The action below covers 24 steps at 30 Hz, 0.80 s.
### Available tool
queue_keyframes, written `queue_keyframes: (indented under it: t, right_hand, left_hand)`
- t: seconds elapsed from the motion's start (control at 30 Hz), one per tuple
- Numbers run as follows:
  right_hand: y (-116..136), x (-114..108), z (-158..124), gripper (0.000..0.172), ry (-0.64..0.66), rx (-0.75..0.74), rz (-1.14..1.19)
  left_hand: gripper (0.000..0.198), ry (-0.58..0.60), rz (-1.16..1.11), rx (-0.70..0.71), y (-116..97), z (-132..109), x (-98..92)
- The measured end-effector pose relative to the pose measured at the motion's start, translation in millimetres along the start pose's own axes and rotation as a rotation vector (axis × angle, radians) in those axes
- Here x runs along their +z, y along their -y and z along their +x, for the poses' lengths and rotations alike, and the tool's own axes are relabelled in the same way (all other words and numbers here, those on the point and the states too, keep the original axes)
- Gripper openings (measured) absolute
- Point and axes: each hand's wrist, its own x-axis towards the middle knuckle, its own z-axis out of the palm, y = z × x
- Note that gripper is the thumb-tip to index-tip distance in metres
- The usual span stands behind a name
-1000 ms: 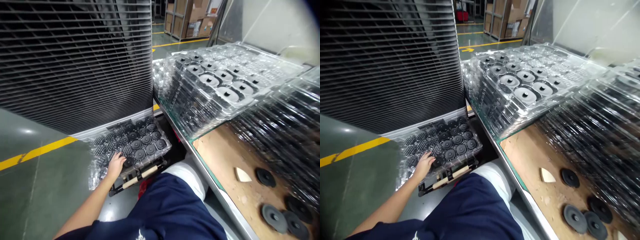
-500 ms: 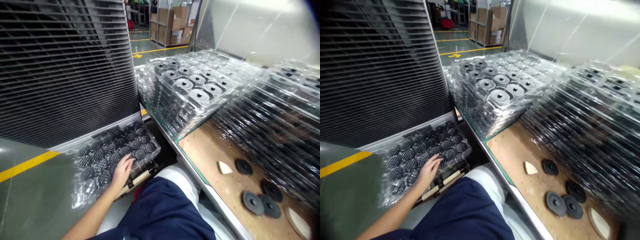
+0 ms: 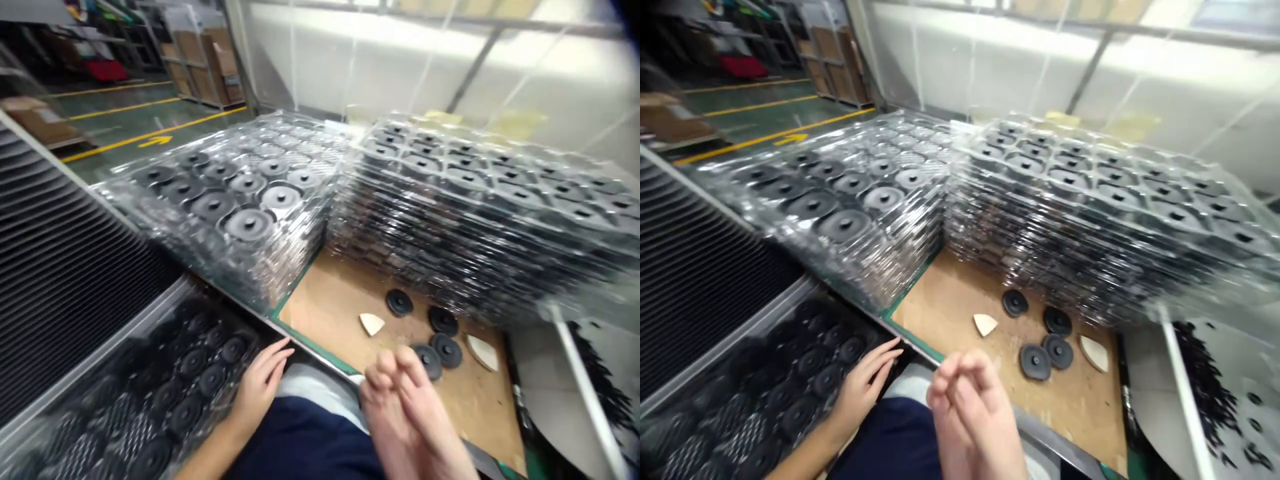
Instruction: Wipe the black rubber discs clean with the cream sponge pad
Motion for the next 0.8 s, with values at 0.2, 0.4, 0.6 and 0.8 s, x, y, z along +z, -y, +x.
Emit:
queue_keyframes:
  t: [0.2,0.4,0.6,0.8]
  right_hand:
    - [2.2,-10.9,44.3,0.027,-0.189,0.193,0.340]
    - [18.0,-15.5,56.5,0.025,-0.221,0.212,0.426]
    - [21.3,-26.4,61.1,0.026,-0.256,0.073,0.179]
    - [94.1,-70.4,41.2,0.020,-0.325,-0.745,-1.383]
  left_hand:
    - [0.026,0.051,-0.129,0.153,-14.6,58.9,25.1]
    - [0.026,0.082,-0.199,0.139,-25.1,82.4,49.0]
    - [0.027,0.123,-0.235,0.096,-34.4,100.6,66.3]
    - [0.027,0.093,-0.245,0.032,-22.8,117.8,87.9]
